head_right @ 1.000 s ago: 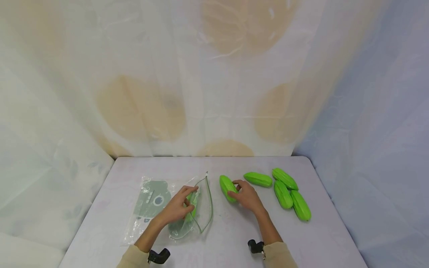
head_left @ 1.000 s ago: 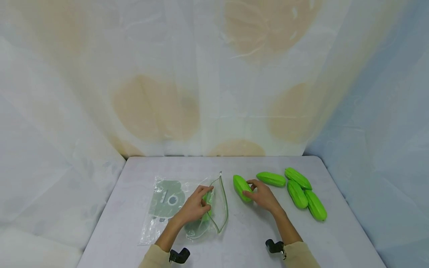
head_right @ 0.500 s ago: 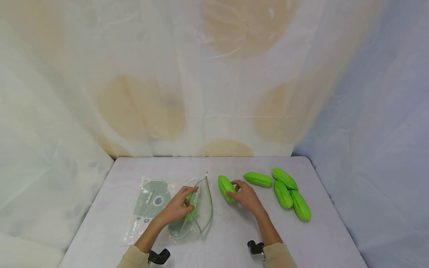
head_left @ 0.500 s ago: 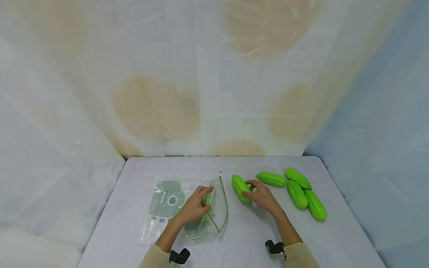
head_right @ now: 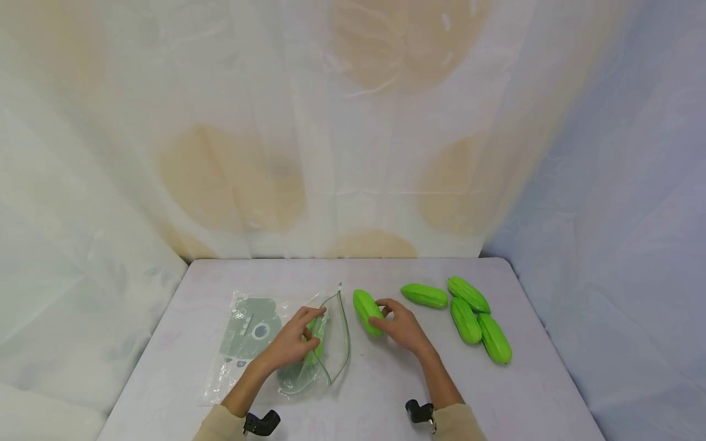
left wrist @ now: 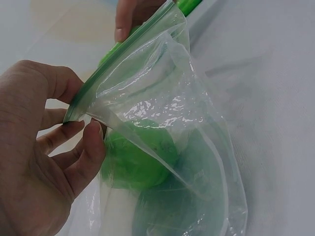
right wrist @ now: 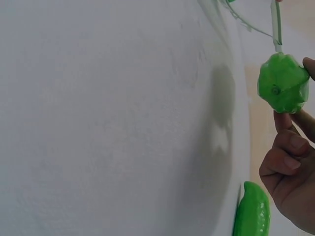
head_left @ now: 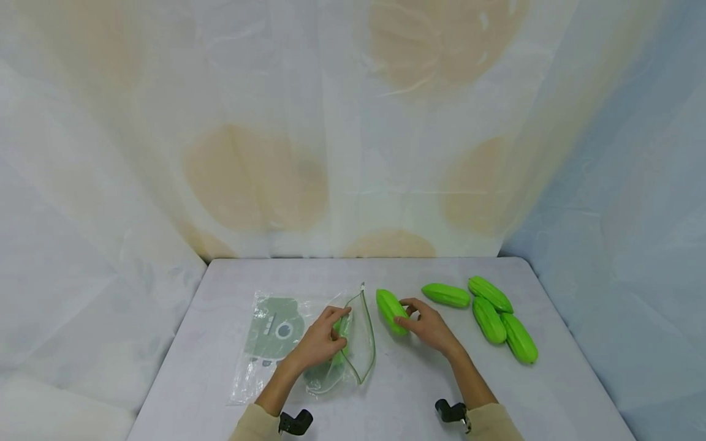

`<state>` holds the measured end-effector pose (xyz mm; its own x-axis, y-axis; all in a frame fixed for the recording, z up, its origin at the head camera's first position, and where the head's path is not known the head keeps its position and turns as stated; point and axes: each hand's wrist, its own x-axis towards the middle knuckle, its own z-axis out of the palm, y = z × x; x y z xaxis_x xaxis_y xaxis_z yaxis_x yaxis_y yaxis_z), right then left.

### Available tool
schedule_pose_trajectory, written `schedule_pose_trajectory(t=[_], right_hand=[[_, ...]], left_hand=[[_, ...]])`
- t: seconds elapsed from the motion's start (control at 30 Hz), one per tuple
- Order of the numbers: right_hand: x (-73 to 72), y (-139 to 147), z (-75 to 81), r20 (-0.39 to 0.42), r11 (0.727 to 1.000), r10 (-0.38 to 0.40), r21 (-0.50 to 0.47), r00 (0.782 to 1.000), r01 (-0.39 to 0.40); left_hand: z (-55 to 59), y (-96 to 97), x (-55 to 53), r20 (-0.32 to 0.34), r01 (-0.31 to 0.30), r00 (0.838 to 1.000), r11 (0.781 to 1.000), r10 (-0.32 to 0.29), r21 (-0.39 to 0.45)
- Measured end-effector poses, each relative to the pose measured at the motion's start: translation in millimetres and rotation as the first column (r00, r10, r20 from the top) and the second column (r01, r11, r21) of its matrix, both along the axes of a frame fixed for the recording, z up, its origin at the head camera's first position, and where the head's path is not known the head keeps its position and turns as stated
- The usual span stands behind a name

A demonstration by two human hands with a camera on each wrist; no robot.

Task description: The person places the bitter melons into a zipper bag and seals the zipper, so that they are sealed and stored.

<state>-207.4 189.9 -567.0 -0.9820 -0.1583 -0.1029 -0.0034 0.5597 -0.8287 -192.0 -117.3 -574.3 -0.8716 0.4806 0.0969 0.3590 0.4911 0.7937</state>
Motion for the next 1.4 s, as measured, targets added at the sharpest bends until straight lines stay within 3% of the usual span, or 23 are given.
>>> schedule_pose_trajectory(t=[0.7,1.4], right_hand=[[18.3,-18.0,2.4,-0.011,0.997,0.030,-0.074,1.000,-0.030],[17.7,-32.1,-7.4,-0.005,0.995,0.087,-0.039,0.996,-0.087]], left_hand=[[1.2,1.0,0.5,0.018,-0.004,1.000,1.000,0.004,0.007],[3.5,3.8,-0.8,0.007,-0.002,1.000,1.000,0.002,-0.015]])
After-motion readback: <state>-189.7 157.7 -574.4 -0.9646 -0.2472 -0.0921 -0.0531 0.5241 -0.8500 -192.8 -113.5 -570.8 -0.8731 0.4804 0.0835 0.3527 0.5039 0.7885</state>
